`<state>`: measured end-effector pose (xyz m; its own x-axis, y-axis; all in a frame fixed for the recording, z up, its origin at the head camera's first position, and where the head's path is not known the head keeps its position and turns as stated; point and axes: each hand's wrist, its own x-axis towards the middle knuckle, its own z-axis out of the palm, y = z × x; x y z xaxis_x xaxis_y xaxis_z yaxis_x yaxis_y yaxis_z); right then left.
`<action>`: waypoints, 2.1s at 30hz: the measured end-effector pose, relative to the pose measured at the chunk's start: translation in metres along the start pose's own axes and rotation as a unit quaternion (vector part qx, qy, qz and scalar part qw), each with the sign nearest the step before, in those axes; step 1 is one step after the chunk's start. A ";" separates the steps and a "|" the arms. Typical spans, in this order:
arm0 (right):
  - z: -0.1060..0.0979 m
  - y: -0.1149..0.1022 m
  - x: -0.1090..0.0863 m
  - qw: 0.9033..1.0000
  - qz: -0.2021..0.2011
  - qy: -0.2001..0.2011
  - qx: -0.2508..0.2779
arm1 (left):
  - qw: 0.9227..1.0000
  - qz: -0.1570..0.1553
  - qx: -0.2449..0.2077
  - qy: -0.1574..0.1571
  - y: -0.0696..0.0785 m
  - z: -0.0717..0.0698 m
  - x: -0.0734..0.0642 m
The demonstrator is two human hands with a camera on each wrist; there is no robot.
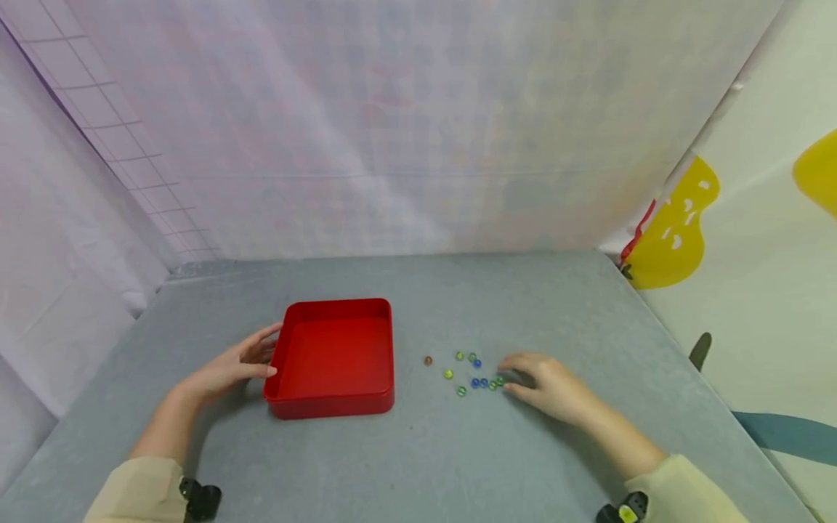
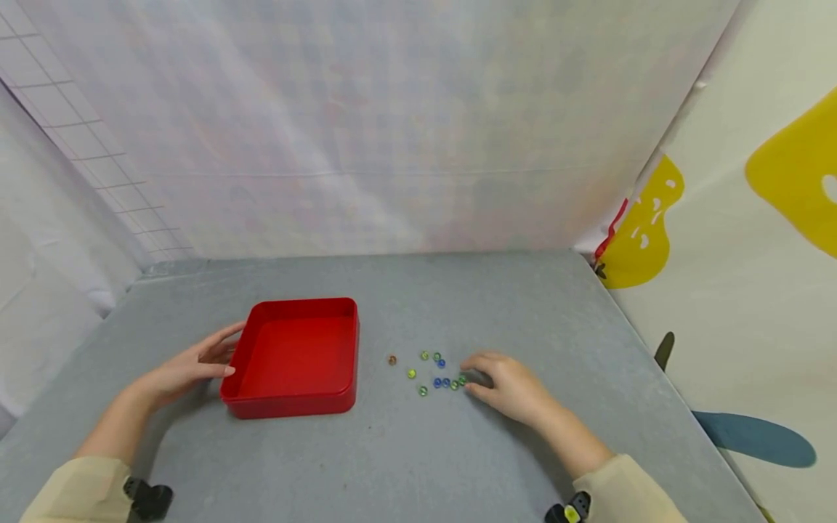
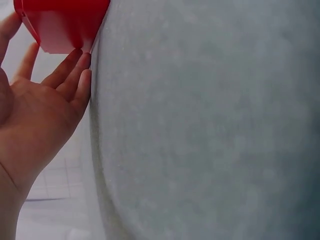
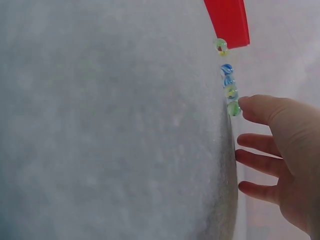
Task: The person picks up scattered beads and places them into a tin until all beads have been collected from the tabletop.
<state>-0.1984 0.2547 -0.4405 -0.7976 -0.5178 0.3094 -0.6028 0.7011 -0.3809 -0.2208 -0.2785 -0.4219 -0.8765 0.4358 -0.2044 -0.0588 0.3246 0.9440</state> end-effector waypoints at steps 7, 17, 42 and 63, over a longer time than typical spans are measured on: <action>0.000 -0.001 0.001 1.000 0.019 -0.017 -0.011 | 1.000 0.002 -0.002 -0.014 -0.001 -0.001 -0.002; 0.002 0.000 0.002 0.999 0.020 -0.018 -0.024 | 1.000 0.000 -0.006 -0.021 -0.001 0.000 -0.003; 0.002 -0.003 0.007 0.997 -0.017 -0.008 -0.079 | 1.000 -0.013 -0.005 -0.010 0.002 0.001 -0.005; -0.018 -0.020 0.025 0.992 -0.027 0.016 -0.119 | 1.000 -0.017 -0.001 -0.007 0.003 0.001 -0.004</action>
<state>-0.2059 0.2360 -0.4096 -0.7609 -0.5442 0.3535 -0.6199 0.7707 -0.1477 -0.2166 -0.2786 -0.4189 -0.8668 0.4366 -0.2409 -0.0902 0.3380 0.9368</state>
